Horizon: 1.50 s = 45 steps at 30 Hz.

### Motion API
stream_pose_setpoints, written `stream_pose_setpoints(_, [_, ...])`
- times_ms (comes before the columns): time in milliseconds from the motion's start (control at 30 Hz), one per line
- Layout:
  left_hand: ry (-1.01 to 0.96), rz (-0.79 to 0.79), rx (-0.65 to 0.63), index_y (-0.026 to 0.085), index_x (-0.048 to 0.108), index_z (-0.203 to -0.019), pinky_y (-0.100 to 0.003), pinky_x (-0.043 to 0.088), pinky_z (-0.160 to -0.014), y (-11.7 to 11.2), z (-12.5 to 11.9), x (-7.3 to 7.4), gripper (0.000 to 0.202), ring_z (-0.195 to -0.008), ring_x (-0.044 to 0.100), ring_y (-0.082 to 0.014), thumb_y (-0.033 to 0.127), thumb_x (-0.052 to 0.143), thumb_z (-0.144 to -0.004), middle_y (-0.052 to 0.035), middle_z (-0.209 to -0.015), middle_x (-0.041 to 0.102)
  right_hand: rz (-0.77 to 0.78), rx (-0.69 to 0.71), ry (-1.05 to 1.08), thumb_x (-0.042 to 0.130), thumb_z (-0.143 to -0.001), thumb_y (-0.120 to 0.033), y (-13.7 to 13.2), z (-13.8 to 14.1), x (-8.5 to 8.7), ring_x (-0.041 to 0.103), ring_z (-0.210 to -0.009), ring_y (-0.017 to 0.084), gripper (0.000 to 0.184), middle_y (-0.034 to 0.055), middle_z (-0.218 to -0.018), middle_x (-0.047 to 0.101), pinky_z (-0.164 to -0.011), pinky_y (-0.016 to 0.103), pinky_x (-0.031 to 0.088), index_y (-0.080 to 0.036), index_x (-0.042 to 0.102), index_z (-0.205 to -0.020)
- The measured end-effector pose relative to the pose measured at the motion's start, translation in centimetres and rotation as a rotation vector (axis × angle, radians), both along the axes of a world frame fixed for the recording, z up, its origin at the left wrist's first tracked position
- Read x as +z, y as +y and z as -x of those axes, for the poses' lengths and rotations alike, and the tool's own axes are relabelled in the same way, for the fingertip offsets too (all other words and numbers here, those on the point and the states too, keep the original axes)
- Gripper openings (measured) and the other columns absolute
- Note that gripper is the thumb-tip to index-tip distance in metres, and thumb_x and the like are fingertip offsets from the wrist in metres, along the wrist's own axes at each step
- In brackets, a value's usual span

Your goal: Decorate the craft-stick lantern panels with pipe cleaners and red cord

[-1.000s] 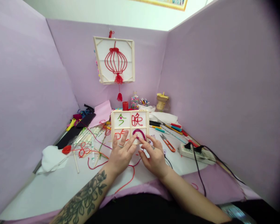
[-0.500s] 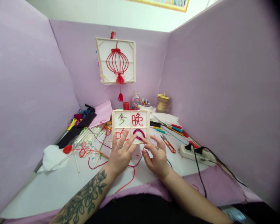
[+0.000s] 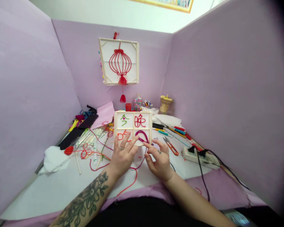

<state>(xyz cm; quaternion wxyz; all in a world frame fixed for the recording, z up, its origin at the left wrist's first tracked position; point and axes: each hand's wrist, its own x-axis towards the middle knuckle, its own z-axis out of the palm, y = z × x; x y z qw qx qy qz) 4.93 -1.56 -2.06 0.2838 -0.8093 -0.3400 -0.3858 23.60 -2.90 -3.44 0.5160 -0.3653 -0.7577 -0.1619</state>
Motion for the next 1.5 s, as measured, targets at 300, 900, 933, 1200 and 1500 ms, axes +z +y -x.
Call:
stream_pose_setpoints(300, [-0.001, 0.008, -0.002, 0.021, 0.061, -0.089, -0.058, 0.007, -0.119, -0.06, 0.02, 0.01, 0.012, -0.145, 0.026, -0.0258, 0.014, 0.051, -0.091, -0.0032, -0.134, 0.06, 0.02, -0.046, 0.015, 0.055, -0.088, -0.02, 0.24, 0.05, -0.14, 0.054, -0.113, 0.027, 0.007, 0.0044, -0.11, 0.071, -0.095, 0.044, 0.037, -0.021, 0.062, -0.09])
stream_pose_setpoints(900, [-0.017, 0.003, 0.008, 0.02, 0.06, -0.087, -0.055, 0.008, -0.12, -0.4, -0.19, 0.71, 0.01, -0.144, 0.027, -0.0233, 0.016, 0.053, -0.091, -0.0022, -0.129, 0.063, -0.048, 0.014, 0.4, 0.051, -0.086, -0.019, 0.68, -0.59, -0.8, 0.053, -0.112, 0.027, 0.03, 0.0119, -0.118, 0.056, -0.095, 0.052, 0.043, -0.022, 0.046, -0.115])
stream_pose_setpoints(933, [-0.019, 0.002, 0.008, 0.021, 0.06, -0.086, -0.055, 0.008, -0.12, -0.41, -0.21, 0.73, 0.009, -0.144, 0.028, -0.0231, 0.016, 0.054, -0.091, -0.0023, -0.129, 0.064, -0.059, -0.022, 0.434, 0.051, -0.086, -0.021, 0.69, -0.63, -0.79, 0.051, -0.114, 0.028, 0.032, 0.0126, -0.12, 0.053, -0.097, 0.054, 0.042, -0.022, 0.047, -0.118])
stream_pose_setpoints(1200, [-0.021, 0.001, -0.001, 0.02, 0.061, -0.089, -0.055, 0.006, -0.12, -0.25, -0.14, 0.53, 0.007, -0.145, 0.026, -0.0235, 0.018, 0.055, -0.091, -0.0022, -0.131, 0.062, -0.002, -0.123, 0.065, 0.061, -0.085, -0.024, 0.57, -0.25, -0.53, 0.029, -0.136, 0.036, 0.028, 0.0049, -0.149, 0.036, -0.107, 0.058, 0.032, -0.03, 0.069, -0.111])
stream_pose_setpoints(1500, [-0.036, -0.002, 0.008, 0.021, 0.061, -0.088, -0.055, 0.009, -0.12, -0.31, -0.17, 0.76, 0.007, -0.144, 0.029, -0.0233, 0.019, 0.055, -0.091, -0.0023, -0.128, 0.064, -0.052, -0.09, 0.139, 0.058, -0.086, -0.019, 0.65, -0.77, -0.82, 0.036, -0.133, 0.034, 0.036, 0.0052, -0.147, 0.043, -0.105, 0.057, 0.036, -0.031, 0.066, -0.12])
